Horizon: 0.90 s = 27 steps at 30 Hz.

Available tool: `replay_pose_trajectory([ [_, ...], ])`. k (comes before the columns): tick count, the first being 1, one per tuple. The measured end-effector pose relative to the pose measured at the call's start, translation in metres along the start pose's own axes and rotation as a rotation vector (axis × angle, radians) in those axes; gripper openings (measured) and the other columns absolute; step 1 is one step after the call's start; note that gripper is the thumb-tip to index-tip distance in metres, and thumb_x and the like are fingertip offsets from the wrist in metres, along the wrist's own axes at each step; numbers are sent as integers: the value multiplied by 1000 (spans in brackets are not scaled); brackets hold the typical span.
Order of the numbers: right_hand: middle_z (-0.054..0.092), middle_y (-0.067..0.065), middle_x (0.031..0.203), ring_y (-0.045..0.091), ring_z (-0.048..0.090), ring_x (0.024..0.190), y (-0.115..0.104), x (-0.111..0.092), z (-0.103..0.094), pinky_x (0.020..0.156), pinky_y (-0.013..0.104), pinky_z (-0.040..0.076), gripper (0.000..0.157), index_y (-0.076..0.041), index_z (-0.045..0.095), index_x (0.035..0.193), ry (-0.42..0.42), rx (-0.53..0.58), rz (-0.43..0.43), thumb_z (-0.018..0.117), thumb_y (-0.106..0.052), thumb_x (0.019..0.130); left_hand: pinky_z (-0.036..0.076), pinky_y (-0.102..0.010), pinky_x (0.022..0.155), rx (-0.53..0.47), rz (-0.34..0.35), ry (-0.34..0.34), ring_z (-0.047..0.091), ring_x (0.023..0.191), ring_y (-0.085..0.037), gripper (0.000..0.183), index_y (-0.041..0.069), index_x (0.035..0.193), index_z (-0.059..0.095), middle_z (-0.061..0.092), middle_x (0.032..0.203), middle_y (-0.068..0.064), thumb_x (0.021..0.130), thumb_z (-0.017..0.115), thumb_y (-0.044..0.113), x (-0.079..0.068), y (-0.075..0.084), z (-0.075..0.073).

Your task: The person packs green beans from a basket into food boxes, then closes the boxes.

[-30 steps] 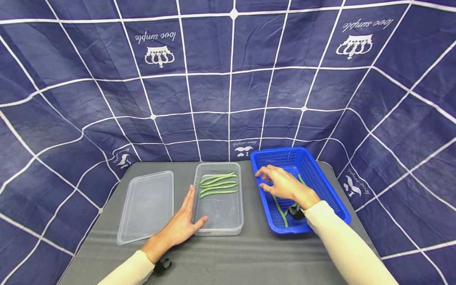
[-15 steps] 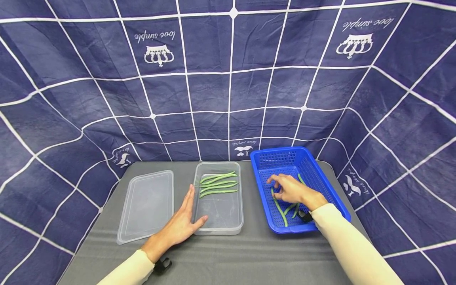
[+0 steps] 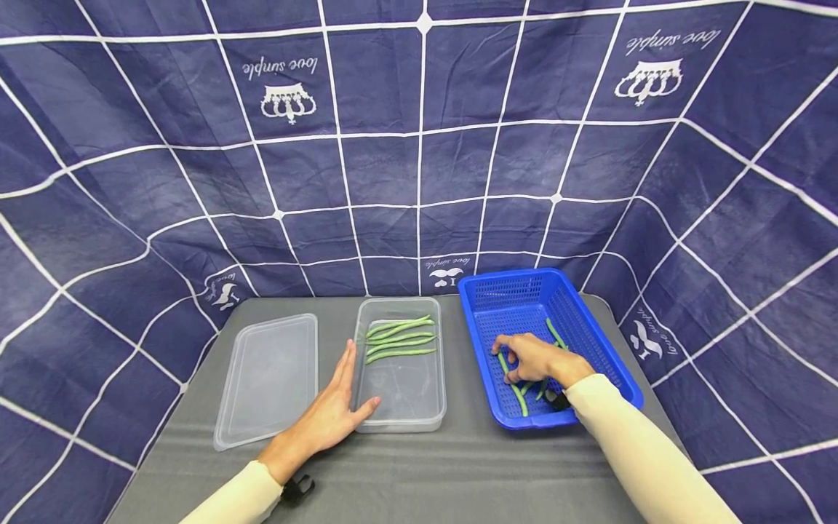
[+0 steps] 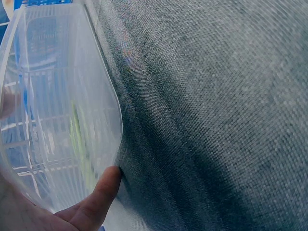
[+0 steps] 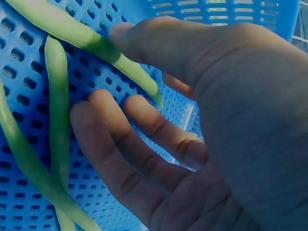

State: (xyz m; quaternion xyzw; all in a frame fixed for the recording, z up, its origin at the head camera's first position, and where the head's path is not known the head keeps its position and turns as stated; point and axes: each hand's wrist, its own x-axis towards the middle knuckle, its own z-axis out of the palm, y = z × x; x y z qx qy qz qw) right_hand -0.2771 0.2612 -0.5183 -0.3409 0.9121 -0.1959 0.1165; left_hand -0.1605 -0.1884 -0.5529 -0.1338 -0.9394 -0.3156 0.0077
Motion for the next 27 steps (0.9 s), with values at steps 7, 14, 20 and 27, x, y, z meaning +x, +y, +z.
replay_pose_trajectory([
  [7,70,-1,90,4,60,79,-1,1,5,81,29,55,53,-10,73,128,-25,20,11,103,-14,84,51,-61,130,-7,2,1,42,173,-45,120,0,187,4,5,198,-20,108,79,52,-2,0,1],
  [14,71,2,91,4,62,79,-3,1,6,77,25,56,52,-10,73,126,-40,67,32,102,-8,83,53,-62,128,-11,-4,2,43,173,-45,120,1,187,4,5,198,-20,108,78,52,-3,-1,1],
  [20,72,4,94,0,61,74,-5,0,3,70,22,59,55,-8,72,131,-48,112,38,99,-2,83,54,-62,126,-10,-5,5,44,172,-46,120,-1,186,6,5,198,-20,108,79,53,-2,-1,2],
  [27,73,5,96,3,64,71,-6,-4,-9,68,23,55,63,-7,69,140,-7,130,23,95,3,83,56,-62,124,-6,-2,4,48,169,-46,120,1,187,5,4,198,-18,108,78,53,1,-1,3],
])
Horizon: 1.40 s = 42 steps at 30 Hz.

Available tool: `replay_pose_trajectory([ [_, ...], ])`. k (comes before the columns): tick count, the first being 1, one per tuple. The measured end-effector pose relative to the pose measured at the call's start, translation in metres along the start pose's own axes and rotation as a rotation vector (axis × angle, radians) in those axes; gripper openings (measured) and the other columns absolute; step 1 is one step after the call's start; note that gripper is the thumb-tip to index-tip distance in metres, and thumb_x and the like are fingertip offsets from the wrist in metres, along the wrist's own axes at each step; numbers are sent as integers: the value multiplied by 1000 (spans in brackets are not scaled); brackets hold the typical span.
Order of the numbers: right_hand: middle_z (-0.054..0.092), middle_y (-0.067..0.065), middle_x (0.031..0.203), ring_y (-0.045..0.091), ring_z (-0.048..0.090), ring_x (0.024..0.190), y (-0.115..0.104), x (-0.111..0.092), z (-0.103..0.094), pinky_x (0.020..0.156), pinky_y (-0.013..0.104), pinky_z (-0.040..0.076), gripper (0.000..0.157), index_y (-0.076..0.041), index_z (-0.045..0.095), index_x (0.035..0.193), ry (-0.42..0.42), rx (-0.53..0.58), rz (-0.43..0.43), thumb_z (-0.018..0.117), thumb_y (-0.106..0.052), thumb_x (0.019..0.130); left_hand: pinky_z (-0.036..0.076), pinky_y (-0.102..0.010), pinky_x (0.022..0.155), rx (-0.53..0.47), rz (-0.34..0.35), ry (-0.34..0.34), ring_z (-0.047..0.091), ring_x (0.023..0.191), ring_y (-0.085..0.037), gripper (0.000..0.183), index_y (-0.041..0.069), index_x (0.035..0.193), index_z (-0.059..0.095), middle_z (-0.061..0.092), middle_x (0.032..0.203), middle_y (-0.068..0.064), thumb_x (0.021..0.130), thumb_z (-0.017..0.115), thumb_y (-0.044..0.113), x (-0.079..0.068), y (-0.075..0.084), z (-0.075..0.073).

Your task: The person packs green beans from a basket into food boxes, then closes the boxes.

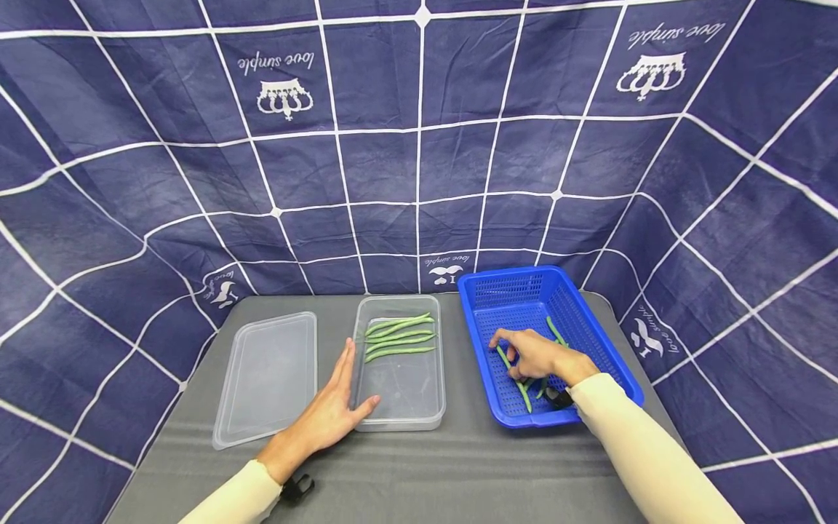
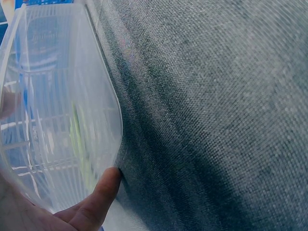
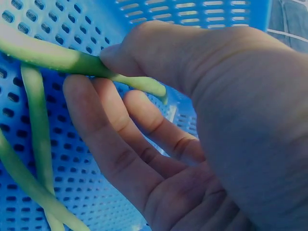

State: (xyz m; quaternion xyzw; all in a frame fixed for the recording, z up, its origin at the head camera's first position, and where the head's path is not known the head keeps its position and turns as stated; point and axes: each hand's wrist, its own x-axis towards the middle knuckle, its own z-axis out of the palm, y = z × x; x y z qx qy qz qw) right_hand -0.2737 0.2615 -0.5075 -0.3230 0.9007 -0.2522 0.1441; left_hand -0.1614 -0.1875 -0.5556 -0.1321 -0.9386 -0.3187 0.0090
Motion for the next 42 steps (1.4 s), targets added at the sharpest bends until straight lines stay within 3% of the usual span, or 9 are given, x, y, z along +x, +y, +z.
replay_pose_trajectory([
  [10,73,9,100,7,75,74,-8,-5,-14,65,25,62,76,-2,59,155,48,95,38,83,13,85,56,-63,124,0,-3,-4,49,168,-47,119,1,187,6,5,198,-18,108,79,51,0,3,-3],
  [21,78,-4,90,1,73,80,-21,-4,-21,80,39,67,67,3,60,148,209,-48,-65,78,12,83,58,-63,121,-4,0,-11,53,164,-48,119,1,187,6,7,198,-20,108,78,52,-2,4,-2],
  [30,76,-8,91,0,71,83,-40,5,-24,81,41,67,51,-4,71,136,222,-67,-88,80,13,89,57,-63,121,-7,-12,-19,52,166,-47,120,3,187,4,6,198,-19,107,79,51,-1,3,-5],
  [38,77,-5,93,7,71,86,-61,18,-21,76,36,65,43,-7,80,130,307,-142,-187,82,11,91,58,-64,121,-9,2,-2,50,167,-47,120,2,187,5,8,198,-21,106,81,49,0,2,-5],
  [42,77,-6,95,10,72,90,-71,22,-20,80,37,63,43,-10,81,133,290,-187,-203,83,8,94,60,-64,117,-6,-23,-18,60,158,-49,121,5,188,3,6,199,-17,107,80,51,-1,2,-4],
])
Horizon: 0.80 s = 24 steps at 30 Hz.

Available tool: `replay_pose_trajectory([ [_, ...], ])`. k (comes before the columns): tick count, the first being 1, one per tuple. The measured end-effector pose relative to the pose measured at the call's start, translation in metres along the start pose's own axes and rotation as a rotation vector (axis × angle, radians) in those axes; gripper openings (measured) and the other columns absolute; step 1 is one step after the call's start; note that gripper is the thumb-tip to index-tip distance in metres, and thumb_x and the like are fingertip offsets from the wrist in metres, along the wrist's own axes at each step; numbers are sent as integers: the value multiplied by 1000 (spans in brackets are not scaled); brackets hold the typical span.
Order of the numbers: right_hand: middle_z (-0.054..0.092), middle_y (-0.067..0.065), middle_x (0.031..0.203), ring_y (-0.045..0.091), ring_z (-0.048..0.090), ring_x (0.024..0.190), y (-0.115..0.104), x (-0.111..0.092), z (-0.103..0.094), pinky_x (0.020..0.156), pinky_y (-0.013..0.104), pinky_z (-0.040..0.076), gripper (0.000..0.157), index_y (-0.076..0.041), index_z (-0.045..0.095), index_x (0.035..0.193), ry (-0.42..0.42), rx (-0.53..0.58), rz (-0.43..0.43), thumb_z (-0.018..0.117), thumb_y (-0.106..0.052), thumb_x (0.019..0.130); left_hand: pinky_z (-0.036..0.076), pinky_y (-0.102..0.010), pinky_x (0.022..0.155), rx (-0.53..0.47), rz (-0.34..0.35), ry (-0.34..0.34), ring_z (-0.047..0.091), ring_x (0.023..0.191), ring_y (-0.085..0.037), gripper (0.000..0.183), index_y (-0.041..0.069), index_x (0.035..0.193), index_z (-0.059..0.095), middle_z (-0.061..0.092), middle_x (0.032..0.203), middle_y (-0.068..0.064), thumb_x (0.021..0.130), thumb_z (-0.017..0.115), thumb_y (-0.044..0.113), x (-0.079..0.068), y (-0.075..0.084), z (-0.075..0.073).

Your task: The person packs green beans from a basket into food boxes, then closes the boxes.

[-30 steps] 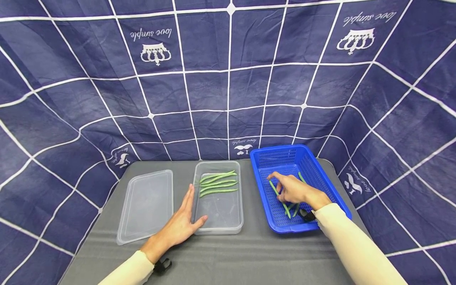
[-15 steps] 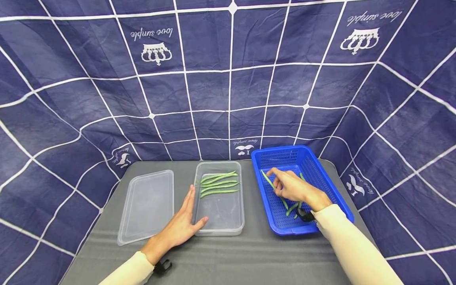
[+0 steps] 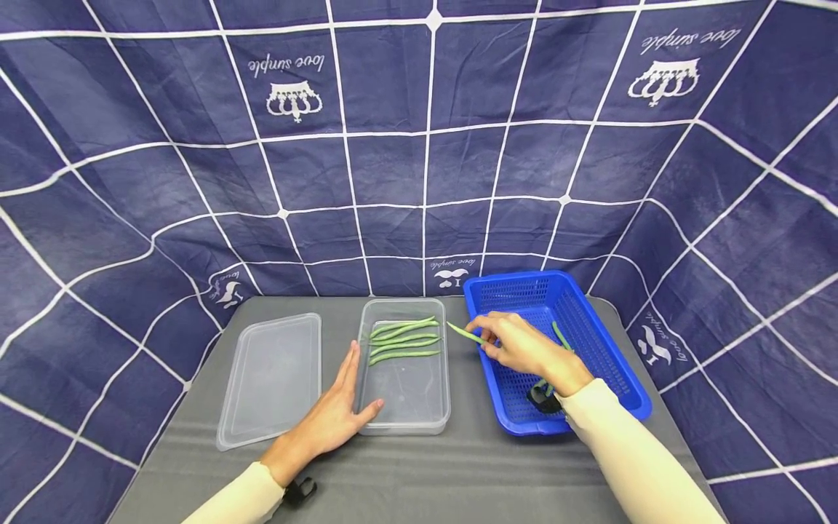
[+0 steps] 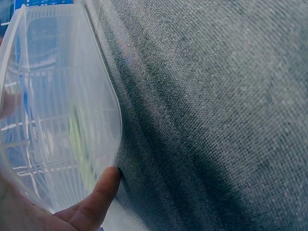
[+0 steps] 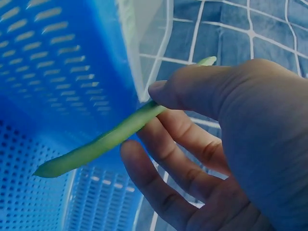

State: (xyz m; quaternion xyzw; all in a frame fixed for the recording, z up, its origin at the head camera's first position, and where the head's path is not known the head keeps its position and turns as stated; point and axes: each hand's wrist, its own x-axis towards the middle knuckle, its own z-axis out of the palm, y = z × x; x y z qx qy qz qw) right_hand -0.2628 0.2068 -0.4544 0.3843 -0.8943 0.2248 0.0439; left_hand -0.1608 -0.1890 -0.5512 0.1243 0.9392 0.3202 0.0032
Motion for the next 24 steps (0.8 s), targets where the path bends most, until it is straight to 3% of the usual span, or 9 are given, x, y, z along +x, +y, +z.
replay_pose_trajectory([
  [2,78,-4,97,11,74,92,-5,2,0,82,38,63,42,-11,82,134,-15,-10,-3,83,6,96,62,-64,114,2,-2,-2,66,151,-51,120,5,188,4,6,199,-16,107,80,52,0,0,0],
  [7,79,1,102,12,75,95,-17,10,2,85,39,64,39,-14,83,133,-32,-15,-11,81,4,98,60,-65,117,-5,11,5,62,155,-52,120,2,187,6,6,198,-17,107,80,52,1,0,0],
  [15,71,-2,102,12,66,87,-34,24,12,76,28,56,38,-16,86,133,-57,-27,-51,80,2,100,56,-64,123,-2,4,2,53,164,-51,120,1,187,6,7,198,-19,107,79,54,0,-1,1],
  [24,74,0,108,16,74,92,-53,41,20,80,30,62,38,-16,85,135,-70,-50,-104,81,0,101,58,-63,121,0,-4,11,56,161,-51,123,2,187,3,4,198,-19,106,79,54,-2,0,2],
])
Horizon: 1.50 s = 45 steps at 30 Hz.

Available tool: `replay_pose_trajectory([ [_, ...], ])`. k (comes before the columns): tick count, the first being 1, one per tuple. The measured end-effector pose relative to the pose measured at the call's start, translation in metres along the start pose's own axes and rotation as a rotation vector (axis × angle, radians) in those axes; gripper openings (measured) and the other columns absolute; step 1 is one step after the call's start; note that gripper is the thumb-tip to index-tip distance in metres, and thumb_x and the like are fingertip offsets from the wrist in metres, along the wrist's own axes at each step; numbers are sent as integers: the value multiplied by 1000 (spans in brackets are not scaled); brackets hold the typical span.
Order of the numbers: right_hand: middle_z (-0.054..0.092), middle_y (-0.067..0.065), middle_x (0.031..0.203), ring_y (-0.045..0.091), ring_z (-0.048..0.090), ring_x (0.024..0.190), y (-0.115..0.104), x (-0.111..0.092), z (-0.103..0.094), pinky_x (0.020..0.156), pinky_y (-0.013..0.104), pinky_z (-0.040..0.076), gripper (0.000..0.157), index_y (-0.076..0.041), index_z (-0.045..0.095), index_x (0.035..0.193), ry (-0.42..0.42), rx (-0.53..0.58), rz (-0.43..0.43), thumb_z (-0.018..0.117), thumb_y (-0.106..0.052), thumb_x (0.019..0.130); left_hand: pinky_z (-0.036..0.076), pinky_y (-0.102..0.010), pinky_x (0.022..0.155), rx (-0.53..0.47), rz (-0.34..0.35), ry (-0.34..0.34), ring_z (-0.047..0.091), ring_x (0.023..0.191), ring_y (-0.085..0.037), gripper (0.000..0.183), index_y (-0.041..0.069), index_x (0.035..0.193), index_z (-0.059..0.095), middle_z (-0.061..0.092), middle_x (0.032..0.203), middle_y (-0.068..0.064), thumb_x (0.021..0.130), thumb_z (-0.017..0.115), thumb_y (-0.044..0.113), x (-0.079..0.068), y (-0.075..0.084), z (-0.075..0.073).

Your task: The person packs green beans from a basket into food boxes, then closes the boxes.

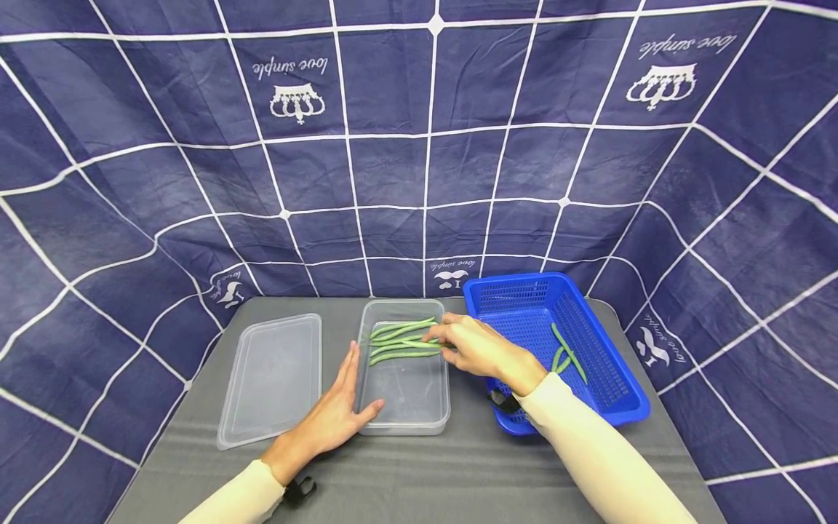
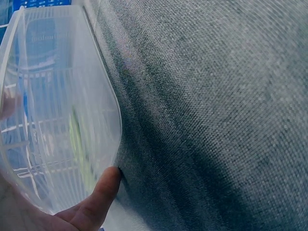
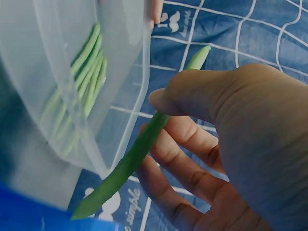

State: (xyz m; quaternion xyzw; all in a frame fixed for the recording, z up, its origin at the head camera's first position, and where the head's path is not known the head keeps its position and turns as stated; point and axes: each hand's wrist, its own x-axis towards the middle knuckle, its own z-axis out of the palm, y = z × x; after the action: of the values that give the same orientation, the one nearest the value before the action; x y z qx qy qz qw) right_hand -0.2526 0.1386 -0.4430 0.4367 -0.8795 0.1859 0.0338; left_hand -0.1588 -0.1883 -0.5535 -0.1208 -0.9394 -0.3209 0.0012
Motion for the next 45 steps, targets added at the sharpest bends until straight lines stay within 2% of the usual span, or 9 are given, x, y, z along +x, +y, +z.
replay_pose_trajectory([
  [7,78,-1,113,11,77,101,-10,16,6,87,34,67,37,-17,84,135,-32,15,22,83,-2,102,54,-62,126,-25,-16,-4,45,170,-50,124,-3,186,2,6,197,-23,106,82,48,1,1,0],
  [12,80,-2,115,13,80,104,-13,27,13,88,39,69,33,-18,83,132,-45,12,30,83,-4,102,56,-63,123,-16,-16,-2,51,165,-51,124,-3,186,3,8,197,-23,106,82,50,1,1,0],
  [20,77,-5,112,8,75,94,-19,45,20,77,31,64,32,-20,85,131,-58,-1,14,84,-6,102,58,-64,120,-16,-5,-3,54,163,-52,123,-1,186,4,8,197,-25,106,80,53,2,1,-3],
  [24,78,-4,113,9,76,98,-22,53,25,80,33,64,32,-20,85,133,-78,1,19,83,-7,104,59,-63,120,-13,-7,-3,56,161,-52,122,-1,186,4,8,197,-24,107,81,51,2,0,-3],
  [35,79,-4,113,10,76,98,-22,65,36,82,36,65,33,-21,85,133,-106,-3,36,85,-8,102,58,-63,120,-10,-5,0,57,159,-53,121,-1,186,4,9,197,-23,107,81,48,1,-1,0],
  [39,80,-3,114,12,77,102,-19,68,40,87,38,67,36,-22,84,134,-119,-2,51,86,-8,101,57,-63,122,-9,-6,-3,55,162,-52,121,-2,186,4,8,197,-23,107,81,48,1,-1,0],
  [45,80,-3,113,12,77,100,-15,70,47,87,38,66,36,-22,84,133,-119,3,58,86,-8,101,57,-63,123,-12,-6,1,52,164,-51,121,-3,186,5,8,197,-24,107,82,47,1,-1,1],
])
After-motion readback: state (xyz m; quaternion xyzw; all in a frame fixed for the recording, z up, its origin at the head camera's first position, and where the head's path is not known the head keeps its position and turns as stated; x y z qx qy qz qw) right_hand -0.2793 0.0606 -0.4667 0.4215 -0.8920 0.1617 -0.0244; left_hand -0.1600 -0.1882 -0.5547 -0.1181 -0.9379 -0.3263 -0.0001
